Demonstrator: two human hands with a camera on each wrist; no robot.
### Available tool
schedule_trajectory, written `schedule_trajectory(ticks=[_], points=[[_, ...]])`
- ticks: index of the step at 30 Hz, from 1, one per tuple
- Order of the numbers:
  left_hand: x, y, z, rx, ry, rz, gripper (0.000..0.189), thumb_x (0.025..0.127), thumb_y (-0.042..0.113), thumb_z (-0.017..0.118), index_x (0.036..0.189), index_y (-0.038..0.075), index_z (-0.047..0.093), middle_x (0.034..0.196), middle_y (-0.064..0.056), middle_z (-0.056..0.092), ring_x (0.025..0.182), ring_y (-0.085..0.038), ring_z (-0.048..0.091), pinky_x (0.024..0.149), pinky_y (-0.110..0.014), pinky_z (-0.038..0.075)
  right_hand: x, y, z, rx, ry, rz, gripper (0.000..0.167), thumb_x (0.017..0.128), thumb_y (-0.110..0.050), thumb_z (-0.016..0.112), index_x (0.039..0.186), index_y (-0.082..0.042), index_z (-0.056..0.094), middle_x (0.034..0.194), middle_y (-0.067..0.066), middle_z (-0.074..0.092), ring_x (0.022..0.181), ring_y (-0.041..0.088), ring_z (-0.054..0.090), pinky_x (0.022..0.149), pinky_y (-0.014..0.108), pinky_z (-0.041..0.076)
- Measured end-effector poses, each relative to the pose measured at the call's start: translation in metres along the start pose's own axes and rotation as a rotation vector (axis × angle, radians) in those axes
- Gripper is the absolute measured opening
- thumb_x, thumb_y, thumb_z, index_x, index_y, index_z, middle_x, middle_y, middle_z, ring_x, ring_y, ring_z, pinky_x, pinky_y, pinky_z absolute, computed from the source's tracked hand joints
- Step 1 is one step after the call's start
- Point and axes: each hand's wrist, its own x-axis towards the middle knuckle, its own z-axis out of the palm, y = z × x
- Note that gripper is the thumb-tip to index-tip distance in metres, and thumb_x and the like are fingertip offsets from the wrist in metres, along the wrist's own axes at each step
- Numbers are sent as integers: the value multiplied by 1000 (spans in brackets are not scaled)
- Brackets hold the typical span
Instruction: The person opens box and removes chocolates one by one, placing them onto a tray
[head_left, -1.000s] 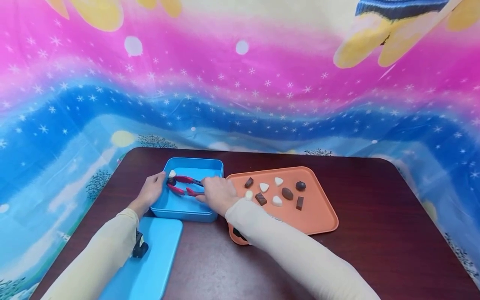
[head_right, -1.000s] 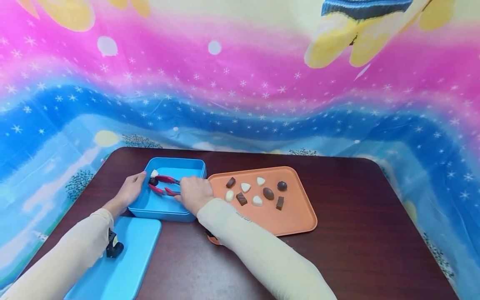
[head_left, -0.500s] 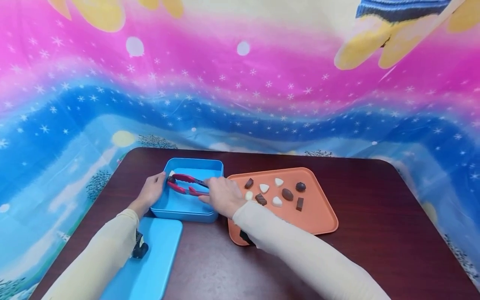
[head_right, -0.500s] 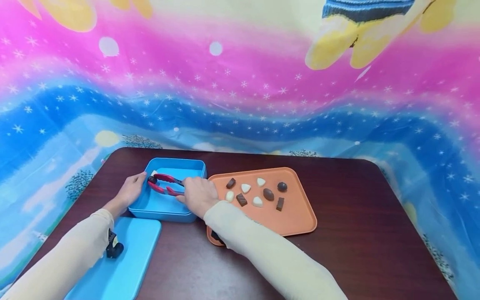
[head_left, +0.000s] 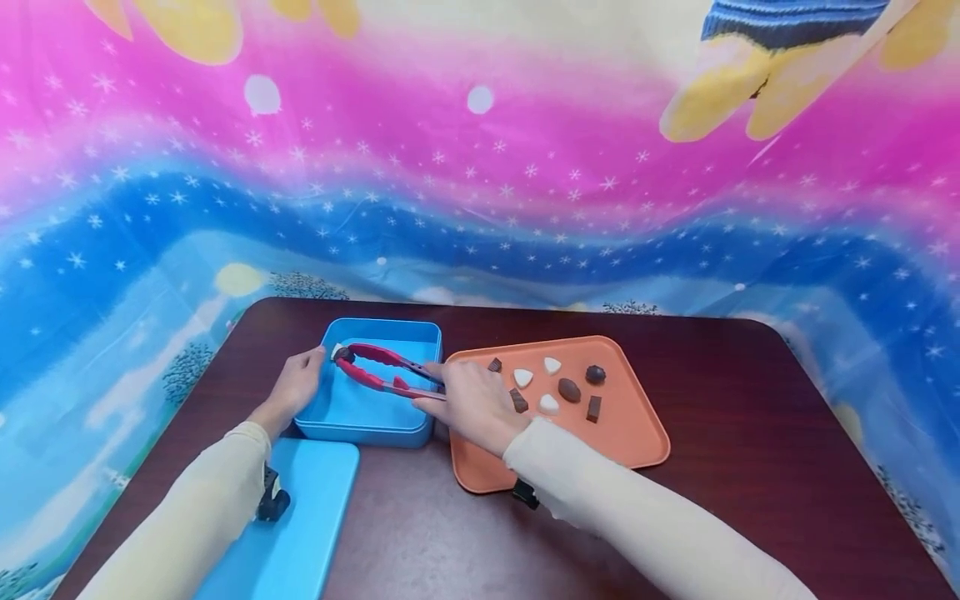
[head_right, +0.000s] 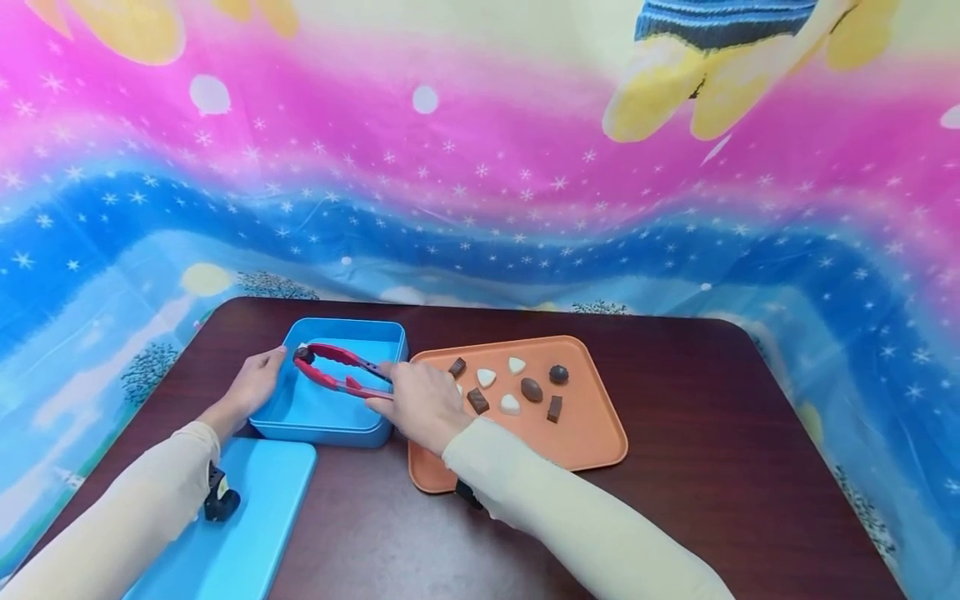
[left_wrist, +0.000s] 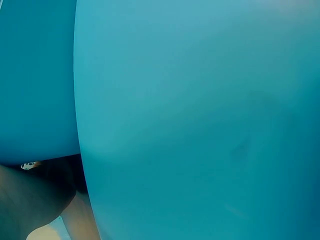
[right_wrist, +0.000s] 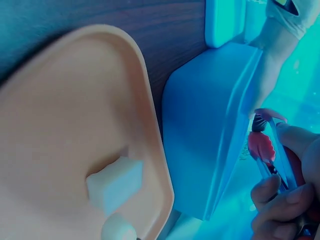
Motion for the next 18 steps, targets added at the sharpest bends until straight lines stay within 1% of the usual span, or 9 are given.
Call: schedule_trajectory(ticks=[2,6,8,11,14,18], points=[[0,-1,1,2,1,-2,70,110,49,15,161,0,12,167,-26,16,154,-48,15,124,-63,20,-6,3,-2,5,11,4,58,90,-49,73,142,-28,60,59,-4,55,44,14,45,38,23,30],[-2,-3,1,5,-7,-4,70,110,49,14,161,1,11,167,-25,15,154,-48,16,124,-64,20,-18,10,-6,39,12,10,53,91,-48,73,139,-28,63,60,-6,52,46,14,44,38,23,28],[-3,-4,0,7,-7,4,70,110,49,14,161,1,11,167,-26,15,154,-49,17,123,-64,21,-24,14,-9,56,17,13,50,91,-48,73,135,-27,65,60,-6,53,47,14,45,38,23,29],[-3,-2,-1,6,-12,15,70,110,49,14,161,2,11,167,-26,15,154,-49,17,123,-65,21,-31,21,-13,33,41,15,47,90,-49,74,131,-28,68,57,-6,53,49,13,46,38,25,32],[-3,-1,-2,6,-22,14,70,110,50,14,161,2,10,168,-26,14,154,-49,17,123,-66,22,-40,28,-17,-2,60,50,52,88,-52,74,135,-30,66,58,-7,53,50,13,47,39,26,33],[-5,0,-1,6,-31,0,71,109,50,14,162,3,10,167,-26,15,153,-50,19,121,-68,23,-51,35,-22,-1,66,91,60,85,-51,77,139,-30,63,59,-4,51,49,15,43,39,25,28]])
